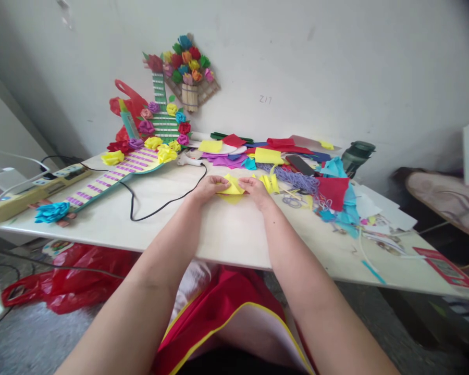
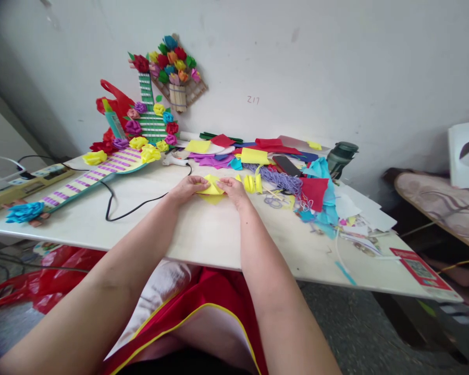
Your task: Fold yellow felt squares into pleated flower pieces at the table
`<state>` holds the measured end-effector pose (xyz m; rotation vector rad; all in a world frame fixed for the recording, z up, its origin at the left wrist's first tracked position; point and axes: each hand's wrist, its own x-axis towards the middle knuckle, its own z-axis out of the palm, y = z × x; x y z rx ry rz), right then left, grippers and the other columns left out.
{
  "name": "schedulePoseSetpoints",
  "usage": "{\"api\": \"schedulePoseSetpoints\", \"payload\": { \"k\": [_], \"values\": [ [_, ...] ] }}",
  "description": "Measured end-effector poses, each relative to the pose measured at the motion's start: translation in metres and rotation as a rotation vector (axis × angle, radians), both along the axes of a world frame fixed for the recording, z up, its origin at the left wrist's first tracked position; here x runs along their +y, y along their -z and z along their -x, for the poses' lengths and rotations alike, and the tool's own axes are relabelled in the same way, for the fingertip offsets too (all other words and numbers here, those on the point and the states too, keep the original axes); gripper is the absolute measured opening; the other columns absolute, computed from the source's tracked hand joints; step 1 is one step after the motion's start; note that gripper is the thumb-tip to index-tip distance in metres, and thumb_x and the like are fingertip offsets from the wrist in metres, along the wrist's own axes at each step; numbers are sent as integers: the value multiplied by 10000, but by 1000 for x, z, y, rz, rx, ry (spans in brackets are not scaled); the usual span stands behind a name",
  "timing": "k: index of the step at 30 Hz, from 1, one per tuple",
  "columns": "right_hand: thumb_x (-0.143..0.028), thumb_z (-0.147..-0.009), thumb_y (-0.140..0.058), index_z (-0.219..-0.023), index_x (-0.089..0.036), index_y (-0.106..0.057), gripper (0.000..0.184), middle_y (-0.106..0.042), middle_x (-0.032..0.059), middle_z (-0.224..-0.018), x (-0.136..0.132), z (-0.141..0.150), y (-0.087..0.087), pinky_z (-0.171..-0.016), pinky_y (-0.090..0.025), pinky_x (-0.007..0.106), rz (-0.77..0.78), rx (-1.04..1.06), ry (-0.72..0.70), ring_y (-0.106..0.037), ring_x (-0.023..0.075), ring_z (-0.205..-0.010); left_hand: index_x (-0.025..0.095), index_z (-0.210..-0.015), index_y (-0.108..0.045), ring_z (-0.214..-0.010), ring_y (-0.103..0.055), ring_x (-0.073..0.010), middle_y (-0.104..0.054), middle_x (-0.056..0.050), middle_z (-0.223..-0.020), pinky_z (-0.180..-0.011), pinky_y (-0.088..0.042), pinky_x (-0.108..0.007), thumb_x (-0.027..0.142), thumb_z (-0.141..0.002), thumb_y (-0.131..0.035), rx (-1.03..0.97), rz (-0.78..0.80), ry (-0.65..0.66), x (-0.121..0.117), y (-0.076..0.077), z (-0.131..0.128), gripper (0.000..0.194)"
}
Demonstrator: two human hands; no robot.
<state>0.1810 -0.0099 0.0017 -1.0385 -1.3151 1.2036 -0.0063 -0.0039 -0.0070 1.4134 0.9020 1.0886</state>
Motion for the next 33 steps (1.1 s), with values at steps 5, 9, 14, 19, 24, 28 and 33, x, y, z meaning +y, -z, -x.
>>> {"api": "schedulePoseSetpoints", "payload": {
  "k": [5, 9, 14, 19, 24, 28, 33],
  "values": [
    [-209, -573, -767, -863, -155, -627, 327, -612, -27, -645, -1, 6, 3, -617, -477, 267, 70, -17, -30, -580, 119, -606, 117, -732, -624, -611, -605, -112, -666, -22, -692, -627, -471, -240, 382, -563, -805, 11, 16, 30, -6, -6, -3, 363],
    [-157, -563, -765, -879, -170, -606, 354, -605, -39, -632, 2, 9, 8, -631, -501, 276, 39, -18, -6, -595, 119, -603, 115, -742, -618, -638, -627, -126, -668, -27, -708, -675, -500, -267, 365, -568, -806, -1, 27, 35, -6, -6, -6, 358],
    [-172, -562, -768, -897, -167, -608, 371, -644, -14, -689, 4, 11, 9, -699, -527, 311, 15, -27, -1, -631, 142, -655, 114, -849, -625, -678, -648, -154, -675, -41, -777, -693, -532, -302, 331, -564, -813, -31, -7, 25, -5, -4, -6, 404],
    [-152, -562, -753, -868, -161, -612, 338, -667, 2, -723, 1, 12, 6, -727, -532, 321, 36, -2, -4, -640, 147, -668, 174, -1306, -477, -749, -665, -195, -686, -68, -923, -672, -560, -328, 356, -642, -773, -100, -33, 57, -11, -11, -6, 749],
    [-201, -520, -774, -769, -171, -609, 300, -685, -1, -724, -2, 11, 2, -722, -529, 302, 14, 15, -15, -637, 145, -676, 136, -1244, -535, -787, -664, -210, -687, -102, -965, -599, -557, -290, 459, -682, -720, -124, 22, -12, -13, -15, -3, 674],
    [-228, -521, -762, -762, -173, -616, 287, -671, -18, -702, 0, 10, 4, -701, -517, 291, -21, -3, -4, -626, 139, -656, 104, -973, -636, -576, -642, -158, -693, -63, -733, -523, -510, -240, 430, -579, -800, 26, 71, 59, -8, -14, 1, 537],
    [-230, -515, -753, -765, -171, -607, 296, -669, -16, -711, 2, 10, 5, -697, -503, 288, -40, 0, 18, -620, 141, -669, 125, -756, -601, -398, -532, -96, -622, -18, -523, -408, -392, -189, 424, -566, -812, 150, 44, -4, -6, -11, 2, 412]
  ]
}}
